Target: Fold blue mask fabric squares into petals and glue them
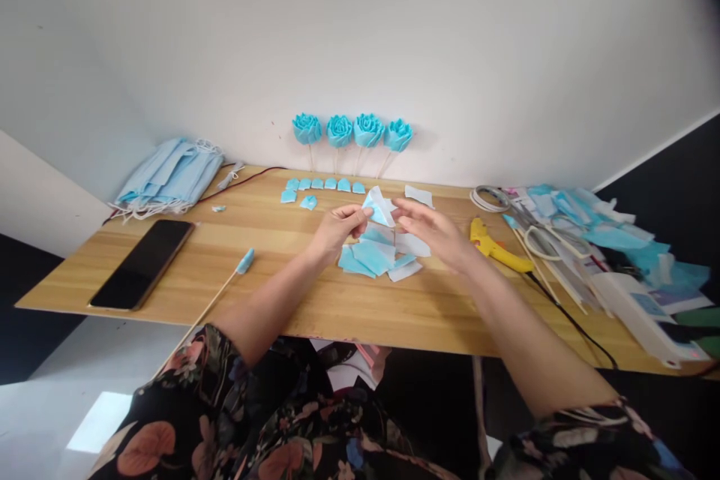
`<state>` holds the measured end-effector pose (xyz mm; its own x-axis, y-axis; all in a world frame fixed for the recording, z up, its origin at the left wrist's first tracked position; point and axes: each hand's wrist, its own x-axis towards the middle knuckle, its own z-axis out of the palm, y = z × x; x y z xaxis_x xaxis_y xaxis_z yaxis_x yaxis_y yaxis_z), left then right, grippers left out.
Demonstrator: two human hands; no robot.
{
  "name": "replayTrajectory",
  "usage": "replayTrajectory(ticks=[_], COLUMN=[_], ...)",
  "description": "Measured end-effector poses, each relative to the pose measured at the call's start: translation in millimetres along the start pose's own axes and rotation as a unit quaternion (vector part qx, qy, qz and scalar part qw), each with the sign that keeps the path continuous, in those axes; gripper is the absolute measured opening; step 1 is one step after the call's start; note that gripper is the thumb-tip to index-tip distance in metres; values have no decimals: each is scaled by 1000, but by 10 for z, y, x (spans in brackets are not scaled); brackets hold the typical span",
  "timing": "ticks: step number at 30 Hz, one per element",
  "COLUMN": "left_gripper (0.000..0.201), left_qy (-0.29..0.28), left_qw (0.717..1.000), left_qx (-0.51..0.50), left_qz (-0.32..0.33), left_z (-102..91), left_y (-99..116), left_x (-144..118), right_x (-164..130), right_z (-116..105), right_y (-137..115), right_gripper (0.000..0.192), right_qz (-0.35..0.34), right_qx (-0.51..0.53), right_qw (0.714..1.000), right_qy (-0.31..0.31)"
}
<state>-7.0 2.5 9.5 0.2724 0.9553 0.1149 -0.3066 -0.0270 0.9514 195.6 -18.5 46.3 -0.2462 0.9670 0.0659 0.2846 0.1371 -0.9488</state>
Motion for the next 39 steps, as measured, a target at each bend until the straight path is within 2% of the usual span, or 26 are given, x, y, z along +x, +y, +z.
replayTrajectory(ticks=[3, 5, 10, 19, 25, 33, 39], left_gripper=[43, 43, 40, 42, 42, 43, 40], left_qy=[9, 17, 30, 68, 74, 63, 55], left_qw=[1000, 1000, 999, 997, 997, 997, 995], left_qx=[5, 15, 32, 28, 30, 52, 82], left_qz=[2, 1, 8, 13, 9, 7, -11], left_z=[10, 13, 21, 25, 21, 24, 38], left_y=[-5, -4, 6, -6, -3, 5, -22], left_x=[4, 4, -7, 0, -3, -6, -22], right_x=[84, 124, 223, 290, 318, 264, 248], right_z=[171, 217, 296, 473, 527, 510, 495], right_y=[-55, -64, 39, 56, 130, 131, 115], right_gripper=[52, 52, 60, 56, 55, 60, 59], right_qz=[-5, -7, -6, -13, -23, -23, -33], right_qx=[77, 102, 113, 121, 115, 153, 133], right_qw=[995, 992, 993, 990, 988, 985, 987], right_qy=[-57, -68, -17, 66, 98, 70, 79])
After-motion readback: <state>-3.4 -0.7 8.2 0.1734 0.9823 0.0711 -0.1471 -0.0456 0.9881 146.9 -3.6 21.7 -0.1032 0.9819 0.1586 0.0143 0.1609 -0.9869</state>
